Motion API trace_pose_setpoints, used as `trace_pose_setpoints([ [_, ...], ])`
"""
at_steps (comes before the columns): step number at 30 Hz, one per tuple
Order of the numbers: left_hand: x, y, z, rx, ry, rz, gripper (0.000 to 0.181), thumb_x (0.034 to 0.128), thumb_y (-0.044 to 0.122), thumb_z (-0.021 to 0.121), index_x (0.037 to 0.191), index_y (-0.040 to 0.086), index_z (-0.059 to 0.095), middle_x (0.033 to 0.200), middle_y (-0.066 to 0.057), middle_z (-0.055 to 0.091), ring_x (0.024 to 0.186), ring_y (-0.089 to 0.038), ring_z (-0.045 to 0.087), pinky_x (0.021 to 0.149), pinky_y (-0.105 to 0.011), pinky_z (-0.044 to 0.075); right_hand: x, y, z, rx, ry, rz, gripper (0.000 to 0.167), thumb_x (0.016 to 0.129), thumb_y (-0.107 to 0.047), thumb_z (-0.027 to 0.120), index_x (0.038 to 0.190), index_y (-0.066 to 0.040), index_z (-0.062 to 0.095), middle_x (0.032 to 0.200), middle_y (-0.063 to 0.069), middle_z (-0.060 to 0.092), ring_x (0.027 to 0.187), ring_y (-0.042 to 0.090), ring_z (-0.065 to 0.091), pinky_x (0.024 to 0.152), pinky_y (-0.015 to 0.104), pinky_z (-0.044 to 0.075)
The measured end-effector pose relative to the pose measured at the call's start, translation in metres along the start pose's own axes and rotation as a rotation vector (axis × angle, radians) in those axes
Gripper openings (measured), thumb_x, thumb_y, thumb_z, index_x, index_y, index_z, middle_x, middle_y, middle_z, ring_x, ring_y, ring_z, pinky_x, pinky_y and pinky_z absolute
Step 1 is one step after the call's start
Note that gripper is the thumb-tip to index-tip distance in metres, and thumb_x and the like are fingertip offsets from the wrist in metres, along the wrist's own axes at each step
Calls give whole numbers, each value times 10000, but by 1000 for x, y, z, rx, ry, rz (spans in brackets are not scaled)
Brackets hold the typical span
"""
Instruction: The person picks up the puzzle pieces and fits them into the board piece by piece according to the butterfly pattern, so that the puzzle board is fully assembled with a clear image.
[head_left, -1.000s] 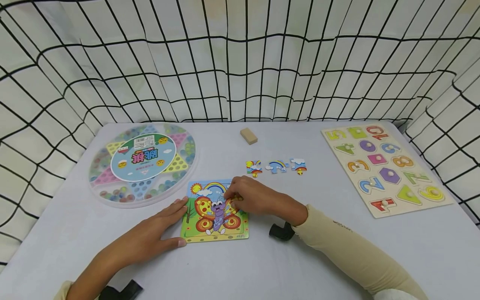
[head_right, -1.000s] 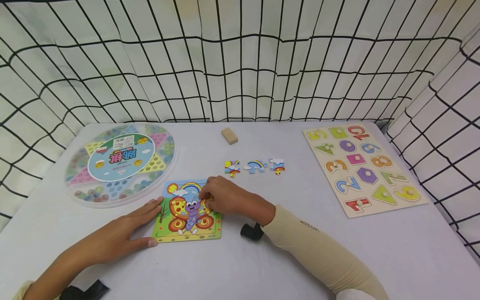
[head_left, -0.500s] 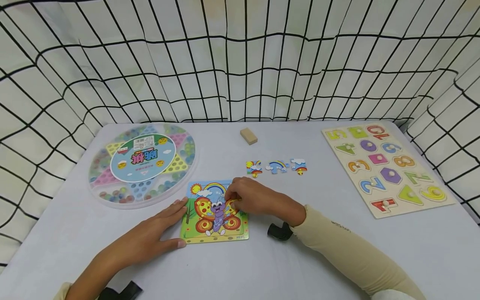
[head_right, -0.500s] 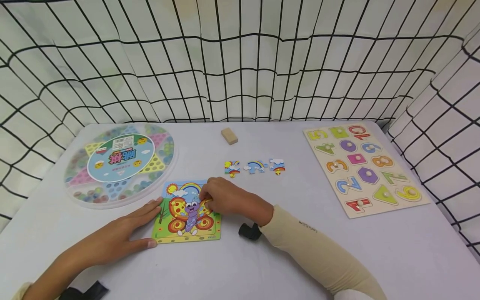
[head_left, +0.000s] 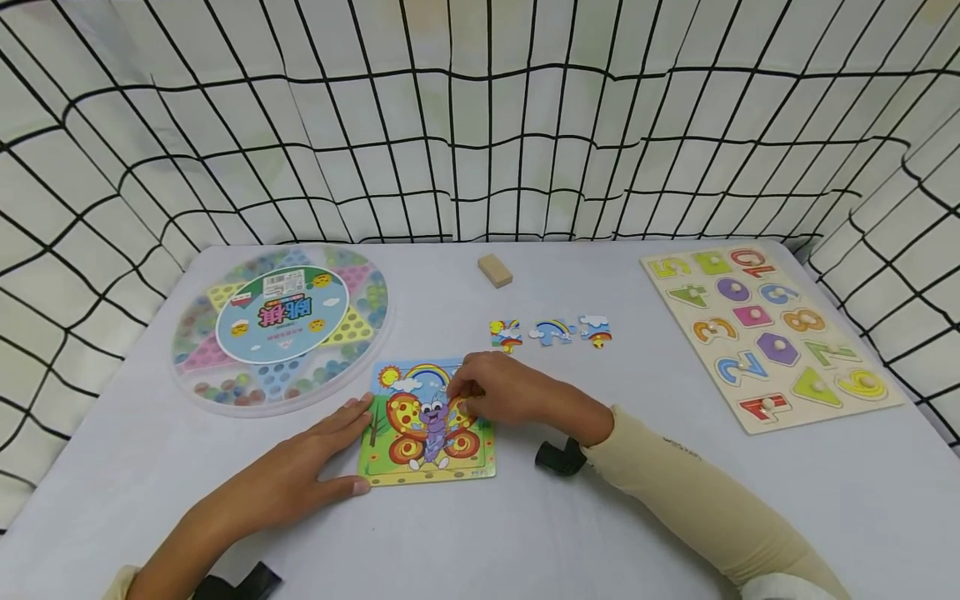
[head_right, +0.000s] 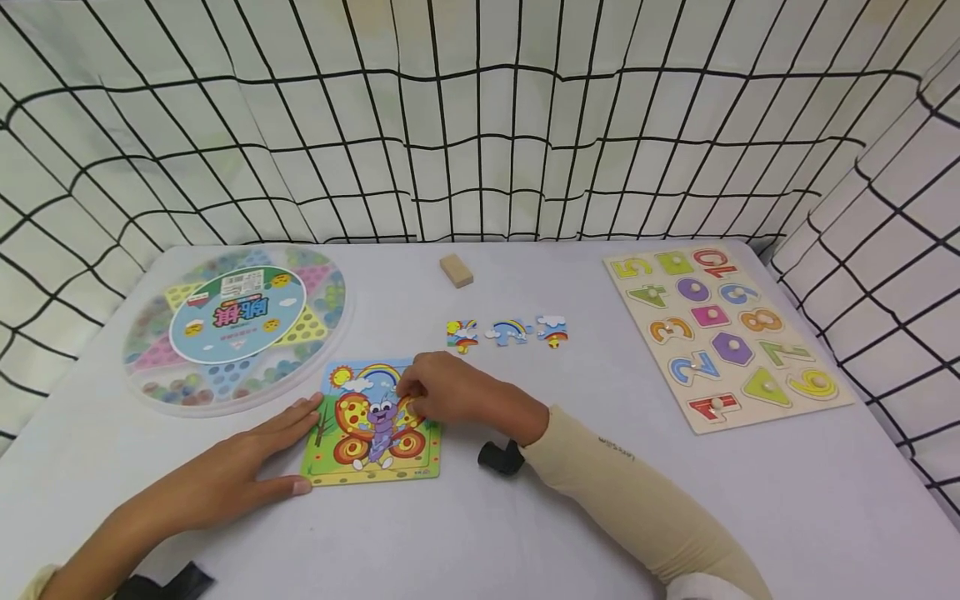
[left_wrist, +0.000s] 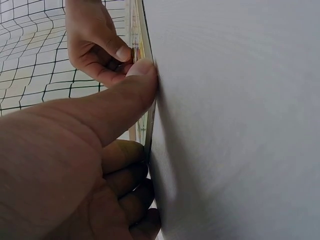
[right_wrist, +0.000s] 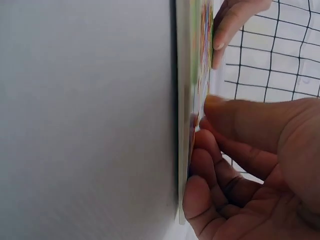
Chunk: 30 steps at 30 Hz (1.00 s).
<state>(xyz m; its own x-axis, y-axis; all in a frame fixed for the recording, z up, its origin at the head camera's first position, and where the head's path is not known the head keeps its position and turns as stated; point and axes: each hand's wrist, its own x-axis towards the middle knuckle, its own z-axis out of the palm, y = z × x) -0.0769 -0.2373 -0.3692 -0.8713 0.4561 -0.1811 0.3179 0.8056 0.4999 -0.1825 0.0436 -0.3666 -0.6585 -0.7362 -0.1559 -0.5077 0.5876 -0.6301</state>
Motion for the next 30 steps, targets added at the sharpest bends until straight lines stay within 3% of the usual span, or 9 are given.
trace_pose_setpoints([
  [5,1,-1,0,-2,-3,3,850,845,499,702,1489,45,384,1605,-30,202,1450,-328,184,1069,-538,324,-1,6,-9,49,82,29,273,938,-112,662,1209,-84,679,949,-48,583,887,120,541,748,222,486],
  [10,1,-1,0,0,-4,1,843,847,487,706,1488,42,386,1606,-33,200,1449,-331,183,1069,-545,322,0,24,-25,72,232,-27,261,921,-52,663,1181,-40,686,956,-12,632,878,139,562,759,238,494],
  [14,1,0,0,-2,-3,-7,842,848,486,707,1487,41,387,1606,-34,199,1449,-332,182,1070,-550,316,1,37,-34,90,294,-67,260,905,-28,681,1165,-23,694,1005,43,673,880,152,574,765,253,501],
  [25,2,1,-2,-9,-10,-2,848,843,486,712,1487,40,385,1602,-35,211,1450,-330,184,1070,-547,318,1,52,-44,74,346,31,299,902,-65,696,1199,-37,680,1157,67,649,1039,231,574,936,358,475],
  [30,1,0,-2,-10,-9,-2,851,847,488,708,1488,35,381,1602,-41,213,1448,-334,188,1070,-547,319,2,55,-46,48,327,64,378,912,-102,695,1282,-63,632,1304,62,588,1169,240,526,982,387,447],
])
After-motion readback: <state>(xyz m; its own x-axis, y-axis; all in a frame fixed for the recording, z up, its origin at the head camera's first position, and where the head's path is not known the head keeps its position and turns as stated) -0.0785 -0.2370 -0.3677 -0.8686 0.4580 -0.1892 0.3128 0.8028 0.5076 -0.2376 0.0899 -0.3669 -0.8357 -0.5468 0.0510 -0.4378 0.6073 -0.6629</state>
